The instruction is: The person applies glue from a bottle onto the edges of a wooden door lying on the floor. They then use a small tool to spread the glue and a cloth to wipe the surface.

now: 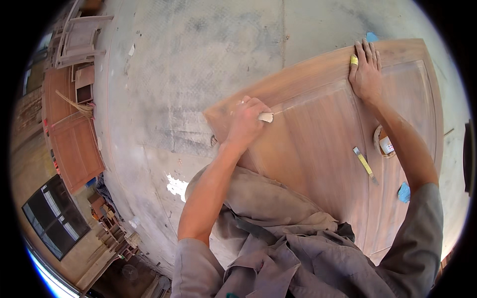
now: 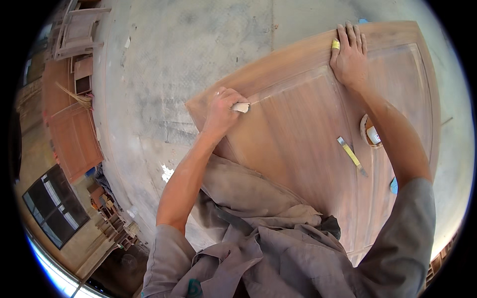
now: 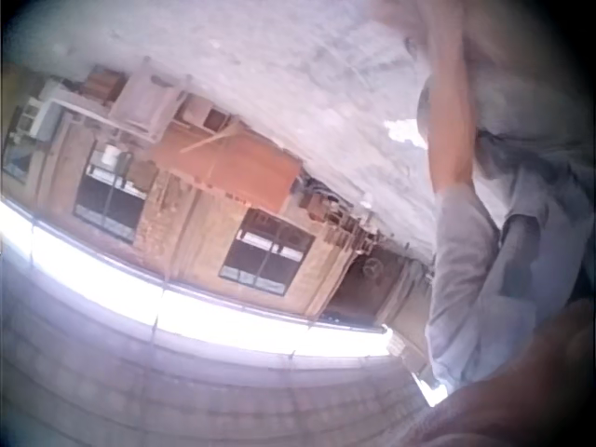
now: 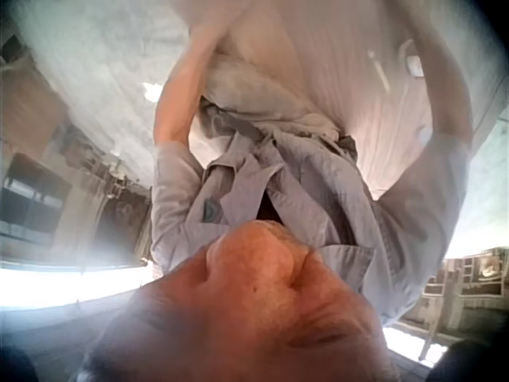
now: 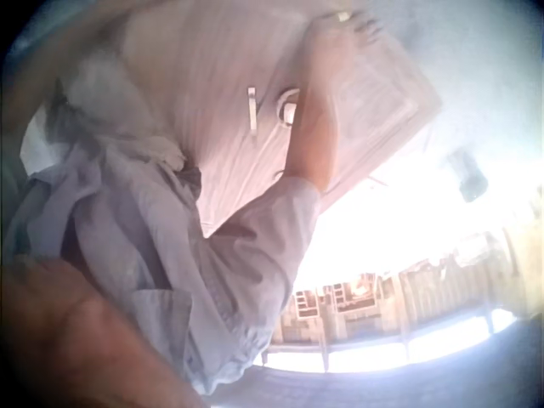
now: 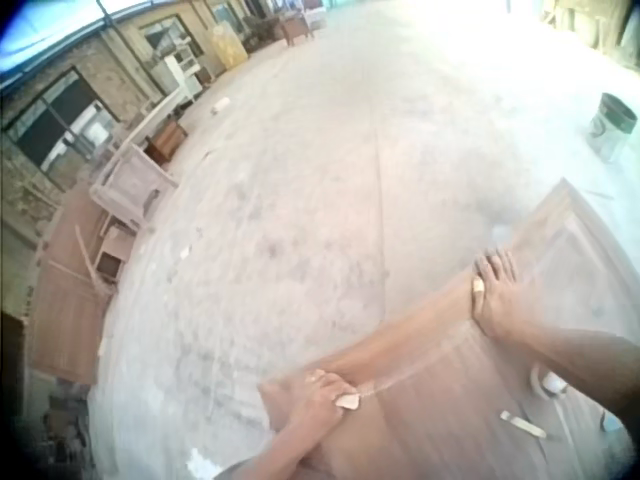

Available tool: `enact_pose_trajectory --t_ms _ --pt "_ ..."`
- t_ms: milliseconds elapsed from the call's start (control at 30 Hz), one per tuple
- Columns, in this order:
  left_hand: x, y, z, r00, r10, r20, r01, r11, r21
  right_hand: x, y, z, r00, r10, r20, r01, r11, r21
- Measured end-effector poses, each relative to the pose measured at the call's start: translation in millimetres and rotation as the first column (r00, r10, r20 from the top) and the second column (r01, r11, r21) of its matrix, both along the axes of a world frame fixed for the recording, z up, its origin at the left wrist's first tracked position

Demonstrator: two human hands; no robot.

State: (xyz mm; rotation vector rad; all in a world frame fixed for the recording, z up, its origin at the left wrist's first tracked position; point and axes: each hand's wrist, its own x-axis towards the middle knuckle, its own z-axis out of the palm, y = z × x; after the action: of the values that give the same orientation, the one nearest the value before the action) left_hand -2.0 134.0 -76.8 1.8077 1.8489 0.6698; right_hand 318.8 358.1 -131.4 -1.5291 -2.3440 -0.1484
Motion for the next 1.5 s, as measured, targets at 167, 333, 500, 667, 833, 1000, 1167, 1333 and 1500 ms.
enact_pose_trajectory --t_ms 167,333,500,667,833,1000,1167,1333,1500 --pt "11.6 13.7 8.0 0.999 -0.034 -0.024 0.035 0.998 0.058 -2.2 -5.6 -1.4 1.000 0.001 0.011 -0.001 1.000 -0.018" --pt "-5.7 -1.4 -0.9 0.998 -0.044 -0.036 0.045 0.999 0.027 -1.1 -1.7 0.3 1.000 -0.013 0.015 0.013 1.000 -0.012" --pt "5.0 12.9 7.0 0.990 -0.091 -0.106 0.100 0.992 0.082 -2.5 -4.4 -3.1 1.000 0.004 -0.008 -0.004 1.000 -0.005" --pt "-15.8 -9.5 -9.2 0.997 -0.052 -0.064 0.056 0.996 0.073 -0.9 3.6 -4.9 1.000 0.001 -0.009 -0.001 1.000 0.014" --pt "7.4 18.7 4.6 0.986 -0.141 -0.095 0.152 0.981 0.124 -2.0 -3.9 -2.0 1.000 0.016 -0.005 -0.016 1.000 -0.005" --pt "-15.7 -7.2 -3.3 0.994 -0.064 -0.093 0.071 0.994 0.078 -1.6 -2.2 -1.0 1.000 0.011 -0.020 -0.011 1.000 0.000" --pt "10.7 15.6 5.0 0.983 -0.137 -0.122 0.153 0.980 0.129 -6.2 2.0 3.4 0.999 0.031 -0.027 -0.031 0.999 0.010" --pt "-13.7 -9.2 1.0 0.993 -0.046 -0.105 0.051 0.997 0.053 -3.0 -3.0 1.3 1.000 0.016 -0.025 -0.016 1.000 0.005" --pt "1.7 12.3 10.3 0.988 -0.081 -0.134 0.091 0.993 0.074 -4.3 -0.9 0.4 1.000 0.018 0.011 -0.018 1.000 -0.012"
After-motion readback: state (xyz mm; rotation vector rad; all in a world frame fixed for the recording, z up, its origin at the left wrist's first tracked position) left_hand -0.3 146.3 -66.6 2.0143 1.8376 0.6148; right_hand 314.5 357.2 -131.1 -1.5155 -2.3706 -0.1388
